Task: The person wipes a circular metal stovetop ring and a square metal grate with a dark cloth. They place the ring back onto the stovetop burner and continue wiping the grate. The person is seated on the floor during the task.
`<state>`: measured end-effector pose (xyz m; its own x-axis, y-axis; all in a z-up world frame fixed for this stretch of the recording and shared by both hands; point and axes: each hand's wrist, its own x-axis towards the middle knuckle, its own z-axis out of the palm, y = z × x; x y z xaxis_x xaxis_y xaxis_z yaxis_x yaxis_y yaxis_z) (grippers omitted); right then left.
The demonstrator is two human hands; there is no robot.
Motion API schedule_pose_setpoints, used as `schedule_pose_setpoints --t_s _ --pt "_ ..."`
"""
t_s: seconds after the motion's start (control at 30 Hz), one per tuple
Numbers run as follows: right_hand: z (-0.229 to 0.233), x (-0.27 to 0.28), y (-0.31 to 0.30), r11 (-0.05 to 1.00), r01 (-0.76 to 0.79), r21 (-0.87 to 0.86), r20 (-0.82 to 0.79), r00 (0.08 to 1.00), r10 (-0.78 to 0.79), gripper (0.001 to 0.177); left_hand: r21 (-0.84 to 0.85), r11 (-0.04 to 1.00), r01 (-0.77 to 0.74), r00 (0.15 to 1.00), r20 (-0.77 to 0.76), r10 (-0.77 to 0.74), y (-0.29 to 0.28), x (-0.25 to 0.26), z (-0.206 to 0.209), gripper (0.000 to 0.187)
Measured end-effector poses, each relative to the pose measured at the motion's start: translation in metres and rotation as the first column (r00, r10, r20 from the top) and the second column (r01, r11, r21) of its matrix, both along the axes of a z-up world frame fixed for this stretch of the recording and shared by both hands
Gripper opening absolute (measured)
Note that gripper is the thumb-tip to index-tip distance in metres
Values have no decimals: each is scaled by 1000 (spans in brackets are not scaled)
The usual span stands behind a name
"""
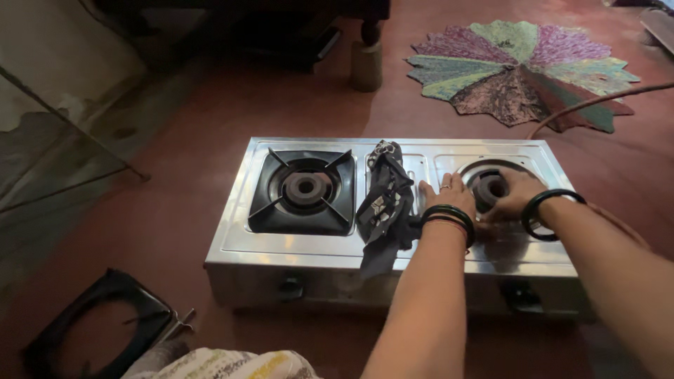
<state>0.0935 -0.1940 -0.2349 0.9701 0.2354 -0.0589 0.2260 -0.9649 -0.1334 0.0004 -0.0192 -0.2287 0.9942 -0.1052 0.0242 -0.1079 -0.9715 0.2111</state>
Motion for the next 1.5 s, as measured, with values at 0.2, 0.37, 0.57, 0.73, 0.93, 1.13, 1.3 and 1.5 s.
schedule_pose_setpoints --t_s 0.2,0.37,0.57,0.73,0.93,1.13,1.3,1.5 --pt "10 3 13 990 94 -109 -231 966 -117 124 -66 998 -8 998 -65 4 1 -2 14 48" --pt "27 13 27 990 106 -95 -239 963 -126 132 -138 990 -21 995 91 34 4 17 4 47" --pt "-5 36 31 978 -134 -158 -15 991 133 112 -90 996 0 1000 -20 -2 5 10 6 65" --pt "-13 34 33 990 -69 -123 -165 985 48 113 -66 998 16 999 -29 -18 8 2 13 81" --pt "7 24 24 961 -185 203 -100 973 208 108 28 999 -44 997 67 42 3 -8 18 64" --pt "33 6 5 951 285 122 -18 958 -285 80 12 1000 4 994 -107 -3 9 -20 40 127" --pt "21 -23 16 939 341 46 -14 940 -341 63 -24 1000 8 998 -65 -10 -1 -25 34 130" --pt "9 -21 -4 928 312 203 72 941 -332 56 9 1000 -2 993 -115 3 -10 -4 7 130"
